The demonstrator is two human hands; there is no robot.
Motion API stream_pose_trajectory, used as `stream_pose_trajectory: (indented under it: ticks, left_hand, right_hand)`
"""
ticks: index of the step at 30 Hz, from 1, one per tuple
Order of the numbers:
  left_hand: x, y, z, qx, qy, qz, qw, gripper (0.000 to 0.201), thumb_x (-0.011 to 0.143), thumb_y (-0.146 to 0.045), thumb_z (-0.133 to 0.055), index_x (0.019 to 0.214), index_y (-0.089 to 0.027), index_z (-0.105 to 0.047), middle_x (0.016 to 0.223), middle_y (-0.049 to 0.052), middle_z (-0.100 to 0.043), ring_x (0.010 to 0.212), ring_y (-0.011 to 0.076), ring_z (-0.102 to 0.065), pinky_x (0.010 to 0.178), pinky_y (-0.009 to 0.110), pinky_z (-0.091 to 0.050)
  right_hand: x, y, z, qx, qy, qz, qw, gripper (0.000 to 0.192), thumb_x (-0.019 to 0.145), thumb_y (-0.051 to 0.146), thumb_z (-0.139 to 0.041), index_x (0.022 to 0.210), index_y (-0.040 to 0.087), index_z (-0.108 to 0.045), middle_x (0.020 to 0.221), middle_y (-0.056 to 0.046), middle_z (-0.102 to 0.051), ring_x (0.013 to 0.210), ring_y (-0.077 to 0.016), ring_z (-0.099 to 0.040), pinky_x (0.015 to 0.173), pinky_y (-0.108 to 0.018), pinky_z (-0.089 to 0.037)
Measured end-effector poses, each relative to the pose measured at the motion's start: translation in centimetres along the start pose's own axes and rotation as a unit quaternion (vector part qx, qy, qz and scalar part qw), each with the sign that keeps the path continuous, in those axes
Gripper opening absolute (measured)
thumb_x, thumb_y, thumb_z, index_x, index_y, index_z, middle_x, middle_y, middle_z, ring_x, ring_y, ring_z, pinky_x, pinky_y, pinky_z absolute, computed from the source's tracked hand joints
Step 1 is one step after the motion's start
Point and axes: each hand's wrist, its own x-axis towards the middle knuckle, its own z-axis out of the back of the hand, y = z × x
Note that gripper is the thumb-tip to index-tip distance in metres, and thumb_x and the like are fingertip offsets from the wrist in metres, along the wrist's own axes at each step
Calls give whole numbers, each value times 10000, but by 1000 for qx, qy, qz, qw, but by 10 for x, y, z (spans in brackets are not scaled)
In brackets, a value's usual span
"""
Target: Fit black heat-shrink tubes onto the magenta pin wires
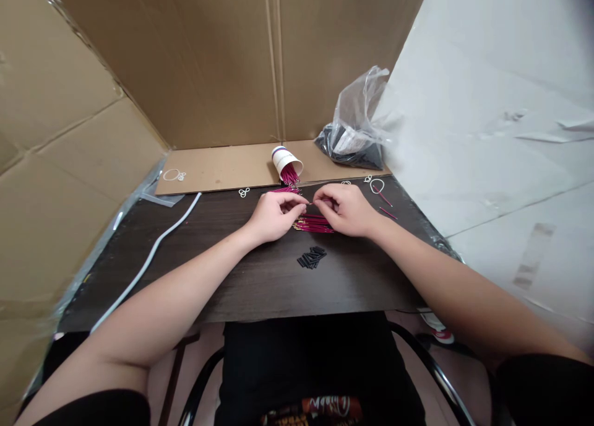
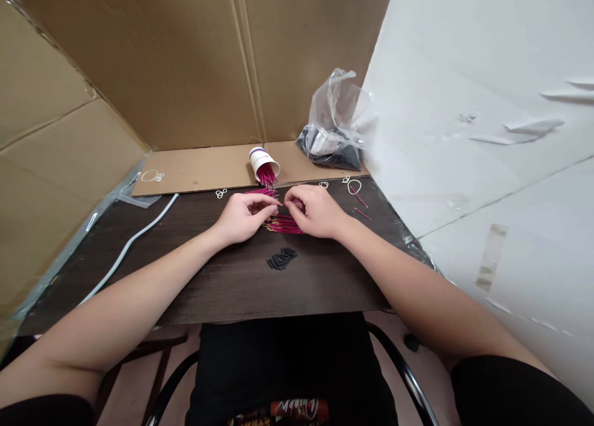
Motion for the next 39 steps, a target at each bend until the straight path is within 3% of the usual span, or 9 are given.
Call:
stream_pose_trajectory:
  ticks: [13,28,30,32,35,39]
  left_hand:
    - [-3,-4,-1,50,-10,-17,999,183,985,-285,-770,1078,-198,-901,1017,87,-866,847,233,-778,820,388,-618]
    - [-3,-6,0,57,-5,-21,998,191,957,-281,-744,1044,-183,-882,917,75,-845,754,202,-728,740,350,-601]
    - [-1,-7,6,87,-26,-29,995,176,940,-263,-738,1014,-178,-873,857,70,-826,714,191,-703,721,342,-593]
    - [3,-8,15,135,-64,-43,988,161,916,-242,-737,989,-169,-861,798,66,-799,671,182,-673,711,339,-579]
    - [8,-7,30,232,-120,-64,963,132,871,-222,-748,950,-164,-837,781,72,-779,675,189,-664,738,354,-567]
    - [12,-4,41,326,-139,-46,934,93,850,-243,-743,876,-180,-806,823,88,-785,717,220,-671,757,383,-545]
  right_hand:
    - [0,1,-2,14,23,-33,999,190,1070,263,-578,930,191,-685,768,-25,-663,677,-168,-548,706,-322,-413]
    - [-1,0,-4,26,30,-28,999,162,1065,261,-585,972,187,-695,834,-41,-701,707,-174,-570,731,-337,-459]
    - [-2,-2,-3,25,28,-53,998,125,1055,286,-620,1085,188,-692,912,-59,-719,736,-188,-586,757,-360,-493]
    - [-3,-7,-2,4,9,-80,997,279,1024,313,-679,1270,185,-650,1103,-114,-724,833,-224,-626,818,-408,-539]
    - [-5,-15,-2,-39,-10,-112,993,520,983,327,-731,1444,178,-540,1382,-207,-601,1065,-311,-659,950,-508,-574]
    - [-6,-21,-4,-37,21,-125,991,488,979,302,-723,1408,193,-519,1355,-201,-567,1182,-356,-646,1009,-553,-578]
